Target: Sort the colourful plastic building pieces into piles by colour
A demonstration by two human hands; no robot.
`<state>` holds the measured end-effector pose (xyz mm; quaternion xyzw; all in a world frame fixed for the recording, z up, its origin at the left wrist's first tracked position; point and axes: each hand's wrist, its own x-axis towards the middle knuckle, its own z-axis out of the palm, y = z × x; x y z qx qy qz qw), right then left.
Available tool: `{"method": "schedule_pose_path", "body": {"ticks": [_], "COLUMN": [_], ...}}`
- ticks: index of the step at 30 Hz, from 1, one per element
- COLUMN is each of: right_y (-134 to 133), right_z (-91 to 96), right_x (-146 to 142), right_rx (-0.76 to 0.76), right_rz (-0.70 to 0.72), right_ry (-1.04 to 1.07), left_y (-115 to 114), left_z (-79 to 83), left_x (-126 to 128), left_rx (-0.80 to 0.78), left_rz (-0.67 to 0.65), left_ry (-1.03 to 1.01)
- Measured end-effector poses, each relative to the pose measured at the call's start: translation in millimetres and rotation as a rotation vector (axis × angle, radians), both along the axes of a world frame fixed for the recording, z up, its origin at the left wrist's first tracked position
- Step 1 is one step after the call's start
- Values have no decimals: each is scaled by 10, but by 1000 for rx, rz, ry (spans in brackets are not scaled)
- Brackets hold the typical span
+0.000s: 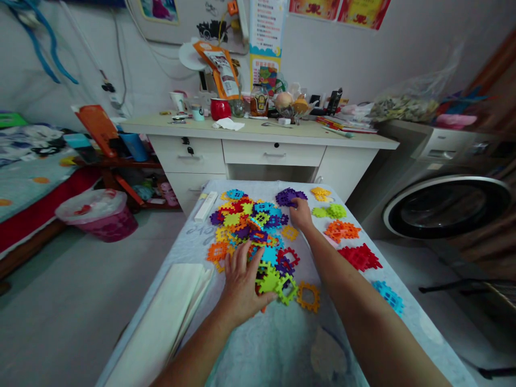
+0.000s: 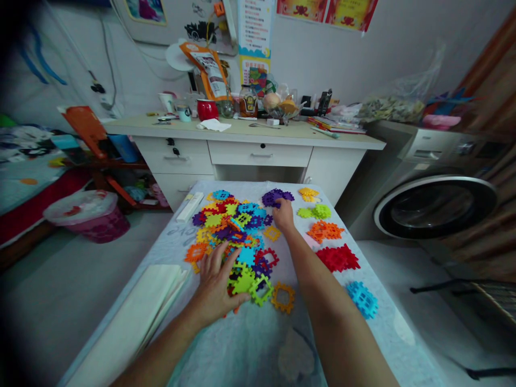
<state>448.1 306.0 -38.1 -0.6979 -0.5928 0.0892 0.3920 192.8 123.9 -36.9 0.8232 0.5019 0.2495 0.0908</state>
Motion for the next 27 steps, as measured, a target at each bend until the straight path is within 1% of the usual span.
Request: {"method": "schedule_pose_path", "body": {"ticks": [3,5,8,10,11,16,20,23,25,27], "right_y": [-131,-210,-298,-330,-339,-340,-261,-113,26,180], "right_z": [78,124,158,158,154,153,210,245,255,260], "right_x": [-166,-268,-372,-406,-413,-353,-184,-41,36,90], "right_rx": [-101,-162,-212,-234,-242,-279,-272,-168,-92,-18], "right_rz": [201,288,305,307,308,259,185,52,-16,-35], "right_ry": [9,-7,-18,42,108,614,917,1061,1090,1082], "left_y": [5,12,25,29,29,18,20,27,28,25], "left_z": [-2,-4,-8,-7,-5,16,24,24,21,17], "left_x": [-8,-16,-26,-25,-24,-18,-19,-18,-18,-19], "left_rx": [5,11,25,29,28,15,6,-1,-2,-4], "left_rz": [-4,-8,-14,-15,-13,-8,-10,-7,-3,0], "left_ry": [-9,-16,-23,-23,-22,-26,-40,-43,-39,-34]}}
